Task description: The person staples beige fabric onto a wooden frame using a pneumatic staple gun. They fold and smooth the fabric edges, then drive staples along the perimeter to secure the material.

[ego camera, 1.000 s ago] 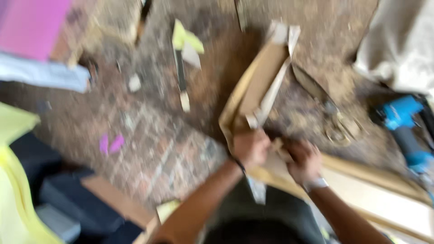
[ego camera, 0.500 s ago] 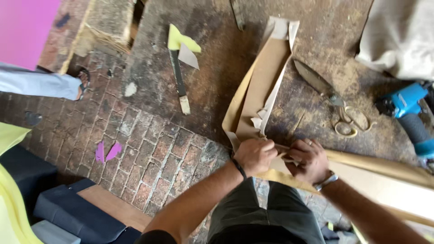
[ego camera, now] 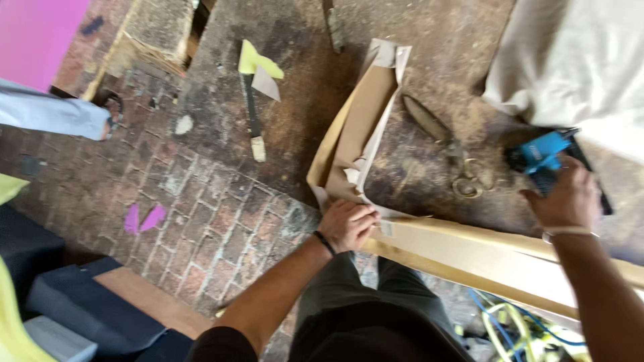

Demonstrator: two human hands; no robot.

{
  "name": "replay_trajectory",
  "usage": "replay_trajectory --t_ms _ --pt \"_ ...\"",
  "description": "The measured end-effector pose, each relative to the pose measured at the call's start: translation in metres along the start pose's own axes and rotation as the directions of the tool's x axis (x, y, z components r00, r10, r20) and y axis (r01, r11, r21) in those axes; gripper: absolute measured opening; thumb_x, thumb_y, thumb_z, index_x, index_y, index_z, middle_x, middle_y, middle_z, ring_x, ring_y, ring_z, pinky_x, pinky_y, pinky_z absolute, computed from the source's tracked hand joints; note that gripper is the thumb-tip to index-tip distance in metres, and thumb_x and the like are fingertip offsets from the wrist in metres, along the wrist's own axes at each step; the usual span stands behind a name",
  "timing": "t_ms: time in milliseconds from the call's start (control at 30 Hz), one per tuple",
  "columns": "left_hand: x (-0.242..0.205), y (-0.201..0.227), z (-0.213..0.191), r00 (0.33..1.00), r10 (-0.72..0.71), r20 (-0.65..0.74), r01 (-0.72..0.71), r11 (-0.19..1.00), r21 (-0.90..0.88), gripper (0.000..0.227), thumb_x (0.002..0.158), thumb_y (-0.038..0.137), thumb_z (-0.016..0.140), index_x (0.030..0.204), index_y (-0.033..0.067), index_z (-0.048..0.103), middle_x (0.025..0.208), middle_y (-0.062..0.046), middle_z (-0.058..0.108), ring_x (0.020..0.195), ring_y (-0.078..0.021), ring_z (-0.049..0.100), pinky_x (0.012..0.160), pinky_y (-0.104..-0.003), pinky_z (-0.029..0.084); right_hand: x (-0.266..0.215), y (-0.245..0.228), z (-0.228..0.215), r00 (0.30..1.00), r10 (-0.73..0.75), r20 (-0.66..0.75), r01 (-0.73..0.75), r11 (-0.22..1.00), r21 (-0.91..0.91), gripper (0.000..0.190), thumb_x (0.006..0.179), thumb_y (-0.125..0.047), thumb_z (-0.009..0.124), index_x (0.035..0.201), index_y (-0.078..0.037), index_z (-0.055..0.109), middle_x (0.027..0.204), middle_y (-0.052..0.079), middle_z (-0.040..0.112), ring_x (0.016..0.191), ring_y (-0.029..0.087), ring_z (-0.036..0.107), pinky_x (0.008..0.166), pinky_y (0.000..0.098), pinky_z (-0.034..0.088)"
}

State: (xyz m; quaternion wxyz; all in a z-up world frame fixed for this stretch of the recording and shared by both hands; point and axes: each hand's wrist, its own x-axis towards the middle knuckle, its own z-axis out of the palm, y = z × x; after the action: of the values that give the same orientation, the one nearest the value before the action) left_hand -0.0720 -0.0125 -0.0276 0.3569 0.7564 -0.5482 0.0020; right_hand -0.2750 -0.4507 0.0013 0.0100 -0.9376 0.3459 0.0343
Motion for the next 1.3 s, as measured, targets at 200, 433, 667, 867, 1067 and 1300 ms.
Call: replay_trajectory --t_ms 200,433,667,867,1067,1300 --pt "-0.004 -0.001 -0.010 0.999 0.036 0.039 -0.036 0.999 0.004 0.018 0.094 0.023 0.073 0.110 0.0133 0.075 0.113 0.002 0.069 0.101 -0.0154 0.067 0.085 -0.039 0.049 0.032 -0.027 -0.050 0.950 0.095 0.299 -0.121 0.990 0.070 0.080 0.088 -0.037 0.084 0.143 0.003 0.043 0.115 0.028 0.065 0.096 0.038 0.067 0.084 0.0467 0.057" --pt "0.001 -0.020 -0.005 0.980 0.110 0.167 -0.101 0.993 -0.060 0.025 0.095 0.025 0.070 0.115 0.0101 0.071 0.117 -0.003 0.068 0.100 -0.0193 0.066 0.089 -0.041 0.052 -0.073 -0.180 -0.145 0.679 0.201 0.706 -0.342 0.938 0.062 0.035 0.094 -0.036 0.071 0.104 -0.004 0.065 0.079 0.013 0.072 0.061 0.021 0.072 0.061 0.0384 0.062" --pt "0.005 -0.036 -0.008 0.943 0.248 0.221 -0.238 0.969 -0.072 0.026 0.097 0.016 0.067 0.121 0.0066 0.070 0.108 -0.003 0.062 0.094 -0.0139 0.064 0.083 -0.035 0.052 -0.123 -0.309 -0.129 0.541 0.312 0.781 -0.833 0.073 0.548 0.016 0.088 -0.010 0.071 0.081 0.004 0.067 0.067 0.012 0.064 0.053 0.023 0.062 0.047 0.0394 0.053" --pt "0.004 -0.031 -0.016 0.959 0.213 0.185 -0.180 0.967 -0.180 0.011 0.089 0.018 0.072 0.096 0.0081 0.073 0.101 -0.001 0.062 0.086 -0.0165 0.063 0.076 -0.038 0.049 -0.140 -0.331 -0.114 0.542 0.356 0.761 -0.826 0.061 0.560 0.019 0.089 -0.009 0.071 0.081 0.008 0.068 0.065 0.012 0.064 0.051 0.022 0.060 0.046 0.0381 0.050" --pt "0.009 -0.033 -0.017 0.978 0.172 0.113 -0.141 0.959 -0.244 0.008 0.090 0.015 0.070 0.093 0.0081 0.072 0.101 -0.002 0.062 0.090 -0.0166 0.065 0.079 -0.037 0.051 -0.129 -0.343 -0.116 0.475 0.388 0.790 -0.870 0.071 0.488 0.015 0.089 -0.012 0.070 0.085 0.002 0.073 0.066 0.011 0.065 0.052 0.021 0.061 0.049 0.0369 0.054" --pt "0.004 -0.037 -0.017 0.978 0.167 0.128 -0.125 0.951 -0.282 0.017 0.092 0.021 0.072 0.078 0.0124 0.071 0.089 0.000 0.061 0.081 -0.0177 0.065 0.077 -0.039 0.051 -0.123 -0.355 -0.121 0.495 0.382 0.781 -0.851 0.032 0.524 0.020 0.088 -0.013 0.074 0.083 0.005 0.068 0.068 0.010 0.063 0.053 0.020 0.061 0.048 0.0373 0.052"
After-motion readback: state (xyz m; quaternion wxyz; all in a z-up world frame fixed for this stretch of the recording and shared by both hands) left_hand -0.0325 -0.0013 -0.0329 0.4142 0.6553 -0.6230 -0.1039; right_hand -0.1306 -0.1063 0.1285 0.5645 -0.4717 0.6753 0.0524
